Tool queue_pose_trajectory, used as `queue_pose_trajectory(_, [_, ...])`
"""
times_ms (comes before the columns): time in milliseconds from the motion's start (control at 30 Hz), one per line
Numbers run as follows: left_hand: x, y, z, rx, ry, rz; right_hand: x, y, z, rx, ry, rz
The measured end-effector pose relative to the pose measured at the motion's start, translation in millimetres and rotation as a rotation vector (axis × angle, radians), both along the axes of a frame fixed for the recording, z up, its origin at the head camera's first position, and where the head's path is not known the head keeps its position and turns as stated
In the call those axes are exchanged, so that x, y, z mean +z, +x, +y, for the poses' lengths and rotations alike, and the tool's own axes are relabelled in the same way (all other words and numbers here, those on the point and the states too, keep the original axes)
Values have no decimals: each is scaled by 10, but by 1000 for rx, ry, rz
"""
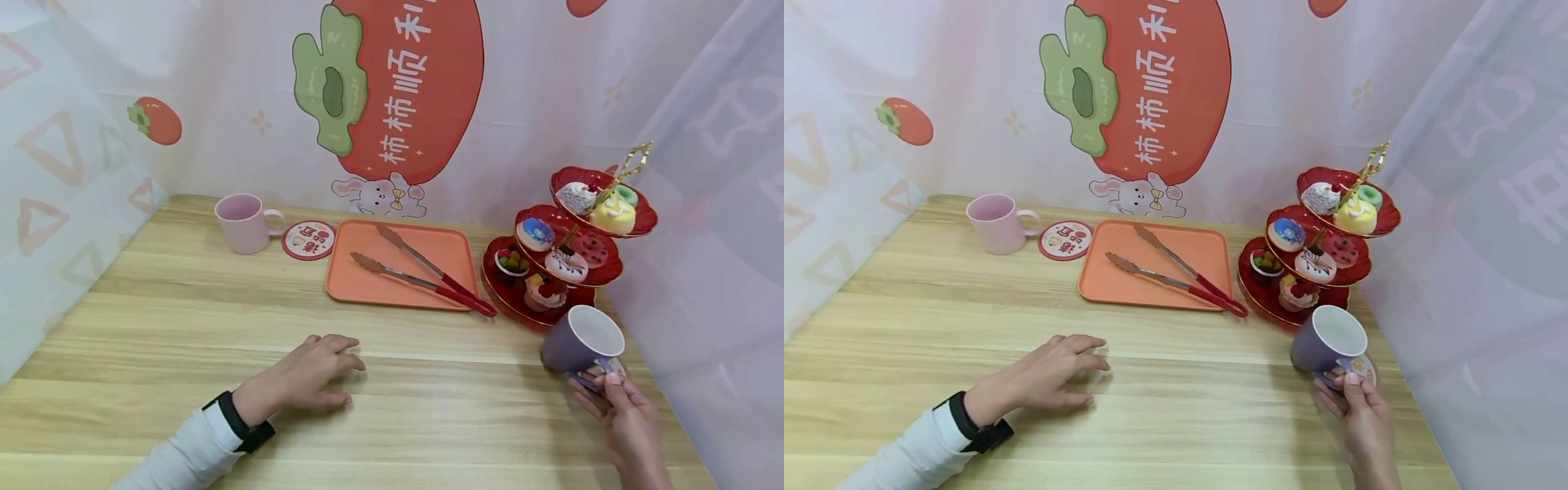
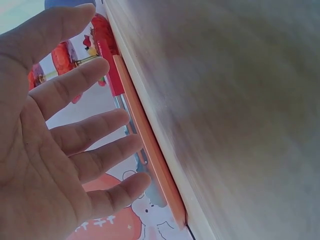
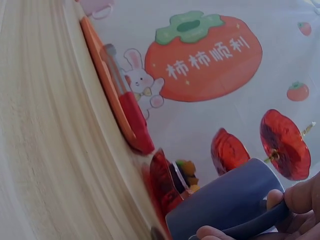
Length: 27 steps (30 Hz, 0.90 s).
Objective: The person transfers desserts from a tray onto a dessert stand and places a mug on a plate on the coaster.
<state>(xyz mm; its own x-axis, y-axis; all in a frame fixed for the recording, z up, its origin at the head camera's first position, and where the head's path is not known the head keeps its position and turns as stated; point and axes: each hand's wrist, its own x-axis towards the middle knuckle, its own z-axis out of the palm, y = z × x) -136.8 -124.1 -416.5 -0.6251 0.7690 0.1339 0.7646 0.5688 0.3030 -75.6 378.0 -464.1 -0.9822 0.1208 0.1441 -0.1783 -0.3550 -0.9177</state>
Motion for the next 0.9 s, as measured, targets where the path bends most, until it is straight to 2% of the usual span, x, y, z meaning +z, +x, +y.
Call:
queue_pose_trajectory(167, [18,-1,-5,0,-12,-9,-28,27,132,-34,-49,4])
queue_pose_trajectory(300, [36,-3,-7,2,-9,-7,6,41,229,-46,-77,-13])
queue_pose_trajectory(433, [57,-5,-12,10,-11,-20,97,59,251,-73,-57,-60])
queue_pose_trajectory(600, [66,-6,-10,16,-25,-40,285,98,118,-137,-58,-102])
queue_pose_trajectory(767, [82,-15,-11,18,-37,-38,482,147,-59,-104,-143,-88])
queue_pose_trajectory(900, [98,-29,-27,25,-36,-28,495,152,-61,-113,-133,-106])
